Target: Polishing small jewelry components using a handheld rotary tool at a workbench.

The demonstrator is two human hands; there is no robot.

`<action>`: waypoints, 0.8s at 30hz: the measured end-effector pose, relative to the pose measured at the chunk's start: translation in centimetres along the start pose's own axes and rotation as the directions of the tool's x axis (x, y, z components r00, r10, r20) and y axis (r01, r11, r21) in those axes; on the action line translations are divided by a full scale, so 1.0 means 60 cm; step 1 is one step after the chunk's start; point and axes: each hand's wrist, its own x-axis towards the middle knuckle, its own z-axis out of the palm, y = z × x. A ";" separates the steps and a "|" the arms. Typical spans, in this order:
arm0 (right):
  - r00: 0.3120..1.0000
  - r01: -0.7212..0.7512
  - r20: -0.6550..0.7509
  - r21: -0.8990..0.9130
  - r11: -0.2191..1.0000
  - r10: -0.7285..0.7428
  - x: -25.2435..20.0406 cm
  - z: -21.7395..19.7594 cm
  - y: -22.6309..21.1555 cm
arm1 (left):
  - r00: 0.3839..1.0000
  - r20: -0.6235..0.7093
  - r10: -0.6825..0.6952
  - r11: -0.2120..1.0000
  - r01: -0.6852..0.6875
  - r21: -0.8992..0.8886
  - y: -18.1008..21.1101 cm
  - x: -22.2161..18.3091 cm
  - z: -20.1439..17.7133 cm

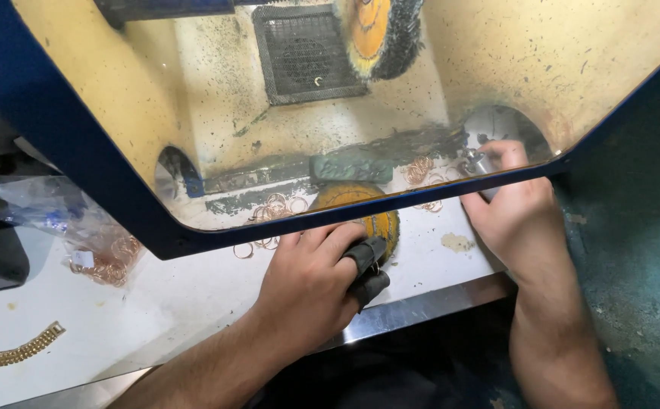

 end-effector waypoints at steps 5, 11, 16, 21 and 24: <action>0.998 -0.048 0.045 0.091 0.995 0.044 0.010 -0.008 -0.002 | 1.000 0.007 -0.017 1.000 0.017 -0.012 0.001 0.000 -0.001; 0.987 -0.135 0.111 0.150 0.979 0.119 0.017 -0.011 -0.007 | 1.000 -0.010 -0.005 1.000 0.005 -0.019 0.002 0.001 -0.001; 0.996 0.056 0.067 0.117 0.992 -0.064 -0.007 -0.032 -0.020 | 0.999 0.011 -0.032 0.999 0.032 -0.002 0.004 0.002 -0.007; 0.858 -0.433 0.408 0.248 0.867 0.312 -0.021 -0.065 -0.115 | 1.000 0.005 -0.026 1.000 0.026 0.012 0.003 0.000 -0.003; 0.840 -0.391 0.456 0.131 0.911 0.295 -0.029 -0.058 -0.128 | 0.999 -0.032 -0.027 1.000 0.027 -0.003 0.004 -0.001 -0.004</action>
